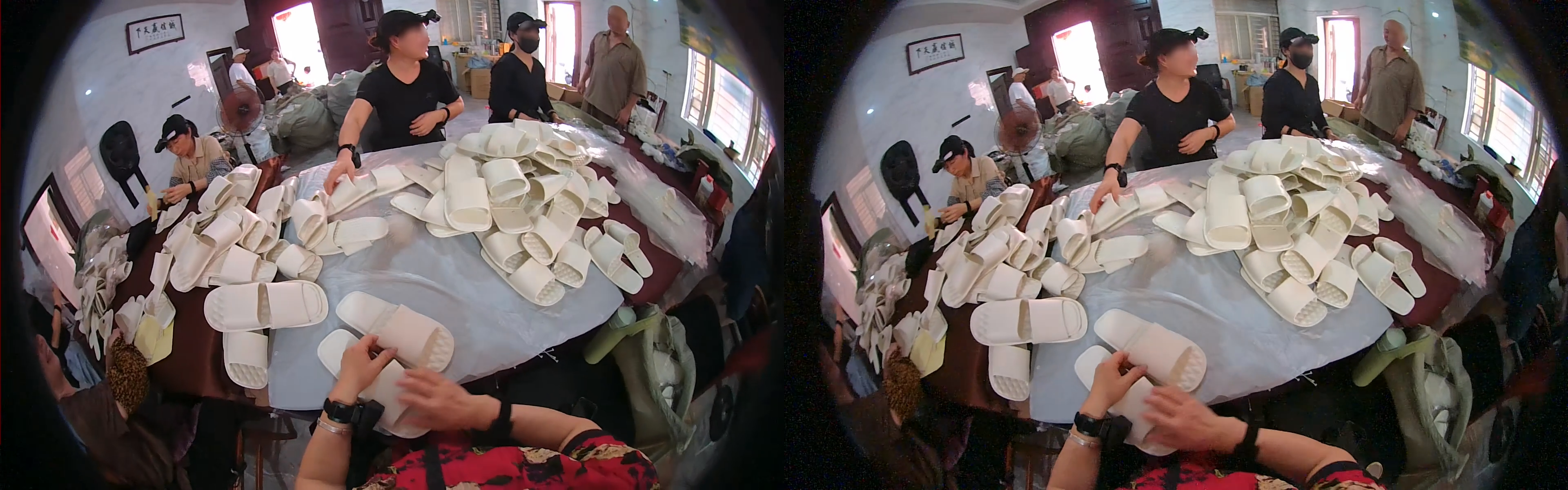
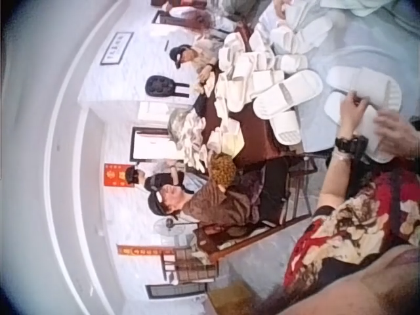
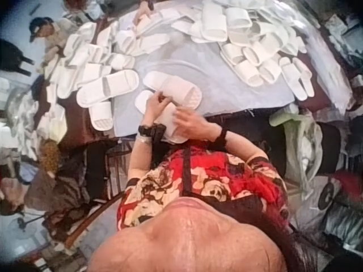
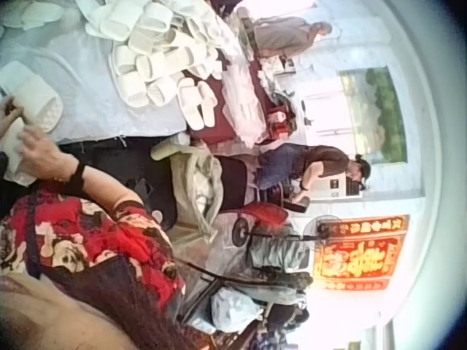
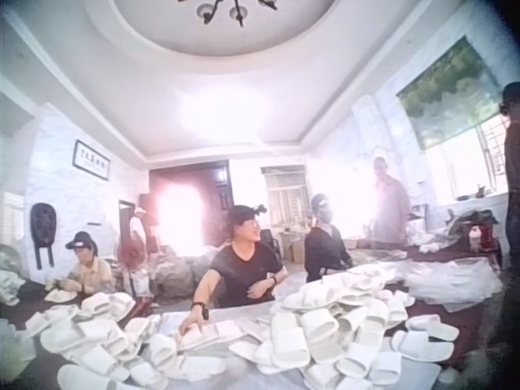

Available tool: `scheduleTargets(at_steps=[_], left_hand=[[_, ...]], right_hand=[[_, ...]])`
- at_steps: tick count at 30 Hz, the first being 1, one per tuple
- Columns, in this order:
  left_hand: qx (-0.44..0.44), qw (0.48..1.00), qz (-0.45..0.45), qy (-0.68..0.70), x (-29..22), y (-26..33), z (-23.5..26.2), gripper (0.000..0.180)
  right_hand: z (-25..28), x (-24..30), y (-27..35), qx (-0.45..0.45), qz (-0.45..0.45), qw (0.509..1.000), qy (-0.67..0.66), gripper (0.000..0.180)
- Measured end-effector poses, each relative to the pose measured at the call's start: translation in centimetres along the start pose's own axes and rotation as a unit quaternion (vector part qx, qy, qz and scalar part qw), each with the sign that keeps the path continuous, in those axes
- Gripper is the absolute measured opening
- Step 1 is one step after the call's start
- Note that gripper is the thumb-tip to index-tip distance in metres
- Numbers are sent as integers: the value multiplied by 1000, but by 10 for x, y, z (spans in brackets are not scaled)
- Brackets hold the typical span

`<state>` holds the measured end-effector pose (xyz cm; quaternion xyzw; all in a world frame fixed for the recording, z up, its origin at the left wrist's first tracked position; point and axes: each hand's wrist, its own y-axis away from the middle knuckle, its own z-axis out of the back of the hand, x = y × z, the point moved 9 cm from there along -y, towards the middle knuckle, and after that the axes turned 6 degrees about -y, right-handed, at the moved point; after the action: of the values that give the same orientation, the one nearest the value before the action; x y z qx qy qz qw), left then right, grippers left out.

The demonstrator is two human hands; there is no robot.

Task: Inspecting manufactured slippers and packing them into plastic bags in a workshop.

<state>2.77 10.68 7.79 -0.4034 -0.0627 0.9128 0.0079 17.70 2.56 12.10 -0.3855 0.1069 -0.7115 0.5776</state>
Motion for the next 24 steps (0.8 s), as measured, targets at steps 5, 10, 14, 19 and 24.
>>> scheduleTargets(at_steps=[5,10,14,19,24], left_hand=[[-58,998,7,-22,-2,-8,5,32],[-15,1000,25,-5,8,-17,6,30],[23,998,-38,-43,11,-14,11,28],[13,983,-126,-130,-23,-21,9,30],[-8,971,-150,-186,-8,-45,-20,24]], right_hand=[[-44,-10,-4,117,-17,991,67,57],[-34,-26,-3,120,-28,987,108,53],[-22,-31,-1,114,-44,985,121,52],[7,-49,13,83,-110,980,140,54],[39,-61,26,29,-100,979,173,46]])
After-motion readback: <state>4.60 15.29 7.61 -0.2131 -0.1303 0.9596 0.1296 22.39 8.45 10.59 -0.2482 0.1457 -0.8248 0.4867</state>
